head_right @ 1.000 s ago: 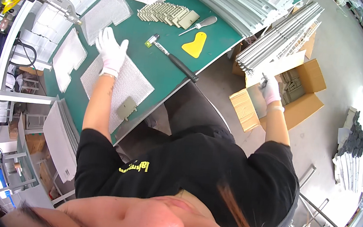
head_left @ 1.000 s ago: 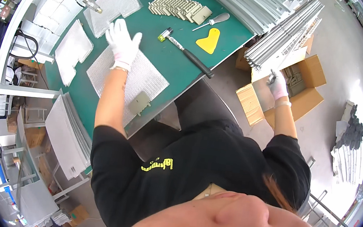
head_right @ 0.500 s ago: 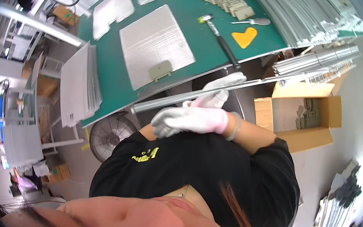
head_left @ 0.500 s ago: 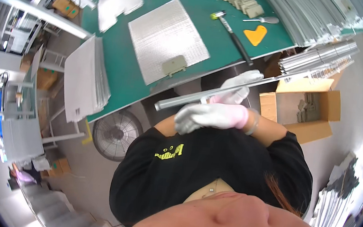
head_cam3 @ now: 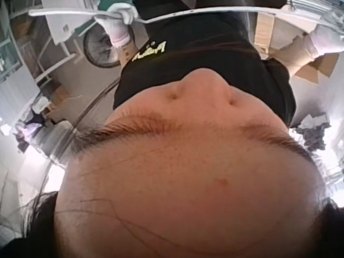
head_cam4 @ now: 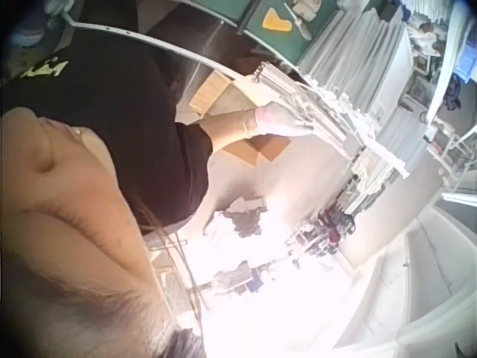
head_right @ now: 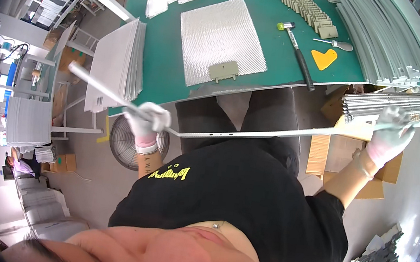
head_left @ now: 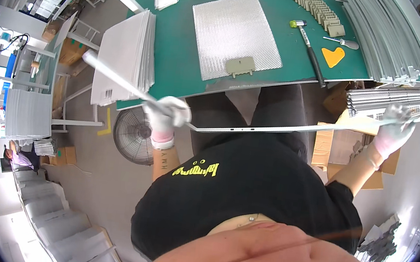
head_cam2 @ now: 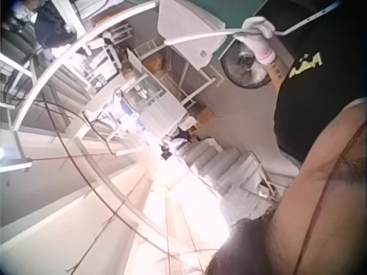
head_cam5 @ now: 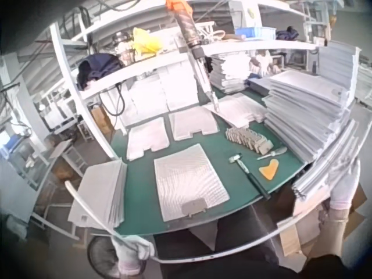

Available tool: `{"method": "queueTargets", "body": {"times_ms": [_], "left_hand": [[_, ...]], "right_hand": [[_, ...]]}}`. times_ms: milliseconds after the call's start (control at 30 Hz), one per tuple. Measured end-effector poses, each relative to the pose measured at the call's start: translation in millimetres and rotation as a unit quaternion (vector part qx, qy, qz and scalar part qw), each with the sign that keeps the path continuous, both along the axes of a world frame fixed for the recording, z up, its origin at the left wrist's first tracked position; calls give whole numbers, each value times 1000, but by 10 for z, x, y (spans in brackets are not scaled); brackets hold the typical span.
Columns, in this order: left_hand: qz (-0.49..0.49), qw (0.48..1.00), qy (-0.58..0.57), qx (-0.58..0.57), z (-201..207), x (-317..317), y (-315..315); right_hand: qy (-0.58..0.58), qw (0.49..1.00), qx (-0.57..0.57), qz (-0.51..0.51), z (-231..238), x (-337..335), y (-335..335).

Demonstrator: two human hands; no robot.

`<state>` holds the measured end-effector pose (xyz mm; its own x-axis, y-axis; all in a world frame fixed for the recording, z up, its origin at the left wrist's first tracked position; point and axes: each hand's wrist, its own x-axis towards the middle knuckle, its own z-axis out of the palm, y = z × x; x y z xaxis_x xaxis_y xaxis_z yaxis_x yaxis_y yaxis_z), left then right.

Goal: The person assembles white mesh panels by placing them into metal frames and securing them with a handheld power tool. They repeatedly pick up mesh sheets, align them with frames, and use a screwdriver to fasten the components together on a green workbench.

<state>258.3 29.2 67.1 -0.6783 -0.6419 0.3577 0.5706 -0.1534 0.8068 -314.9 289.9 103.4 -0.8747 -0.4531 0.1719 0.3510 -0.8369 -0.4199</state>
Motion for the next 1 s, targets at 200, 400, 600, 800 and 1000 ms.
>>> {"method": "queueTargets", "body": {"times_ms": [200,400,600,800,1000], "left_hand": [[131,982,-139,-9,-259,-66,425],[389,916,32,-90,-153,136,363],[635,739,225,27,284,227,174],[304,828,444,159,579,272,6],[89,833,507,202,436,235,-57]], "right_hand": [[18,947,-166,273,681,251,-1024],[221,970,107,-1,648,-49,-1106],[-43,961,-198,187,542,-430,-586],[-32,987,-96,127,489,-673,-324],[-84,947,-197,238,506,-772,-353]]}}
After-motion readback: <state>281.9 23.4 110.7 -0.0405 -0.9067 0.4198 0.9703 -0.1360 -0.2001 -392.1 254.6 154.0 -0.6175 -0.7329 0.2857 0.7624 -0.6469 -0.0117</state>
